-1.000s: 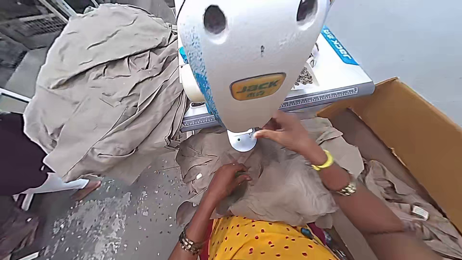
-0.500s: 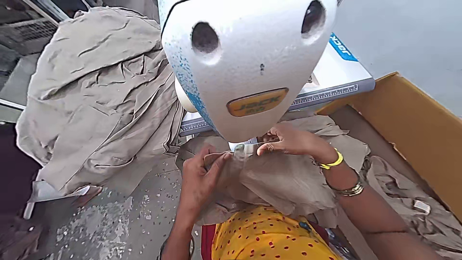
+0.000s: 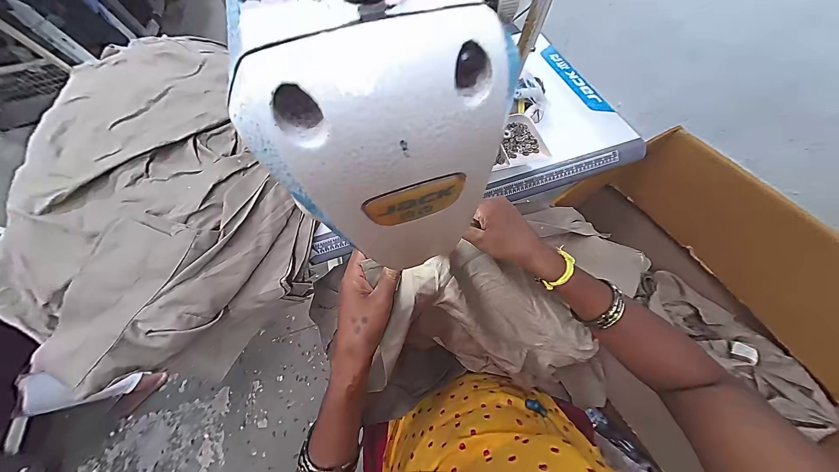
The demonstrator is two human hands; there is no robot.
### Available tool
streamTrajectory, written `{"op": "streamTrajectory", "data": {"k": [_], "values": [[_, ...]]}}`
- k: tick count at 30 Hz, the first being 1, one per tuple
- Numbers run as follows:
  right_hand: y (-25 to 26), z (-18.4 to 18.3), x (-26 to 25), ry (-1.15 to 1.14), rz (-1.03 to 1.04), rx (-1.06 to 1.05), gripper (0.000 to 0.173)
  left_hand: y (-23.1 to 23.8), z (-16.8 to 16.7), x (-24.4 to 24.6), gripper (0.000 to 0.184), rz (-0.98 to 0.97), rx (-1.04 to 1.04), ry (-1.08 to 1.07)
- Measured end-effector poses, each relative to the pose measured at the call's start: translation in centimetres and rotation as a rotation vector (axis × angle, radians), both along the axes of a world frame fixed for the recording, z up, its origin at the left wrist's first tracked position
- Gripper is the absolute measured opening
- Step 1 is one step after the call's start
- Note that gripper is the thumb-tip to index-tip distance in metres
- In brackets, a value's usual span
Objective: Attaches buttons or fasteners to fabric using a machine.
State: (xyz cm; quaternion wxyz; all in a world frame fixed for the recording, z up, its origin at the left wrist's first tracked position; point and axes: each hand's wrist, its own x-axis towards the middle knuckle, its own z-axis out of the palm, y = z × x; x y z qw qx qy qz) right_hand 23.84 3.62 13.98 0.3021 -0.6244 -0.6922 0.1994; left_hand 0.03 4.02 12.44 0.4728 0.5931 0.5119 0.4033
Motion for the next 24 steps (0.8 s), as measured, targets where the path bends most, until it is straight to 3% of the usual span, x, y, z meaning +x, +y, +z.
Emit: {"op": "streamTrajectory", "data": {"k": [5, 9, 12, 18, 24], "values": [[2.2, -2.5, 5.8, -0.336, -0.237, 0.247, 0.019, -0.3, -0.6, 0.2, 0.014, -0.009, -0.043, -0.093], [4.3, -4.1, 7.7, -0.534, -0.200, 0.265, 0.027, -0.4, -0.5, 0.2, 0.016, 0.003, -0.058, -0.098], [5.6, -5.4, 7.6, -0.559, -0.208, 0.294, 0.022, -0.5, -0.5, 0.3, 0.018, 0.011, -0.060, -0.090], [4.0, -4.4, 7.2, -0.242, -0.227, 0.433, 0.010, -1.1, -0.2, 0.6, 0.021, 0.055, -0.067, -0.102], [1.3, -1.1, 6.8, 0.257, -0.208, 0.163, 0.017, -0.6, -0.6, 0.7, 0.017, 0.033, -0.064, -0.161]]}}
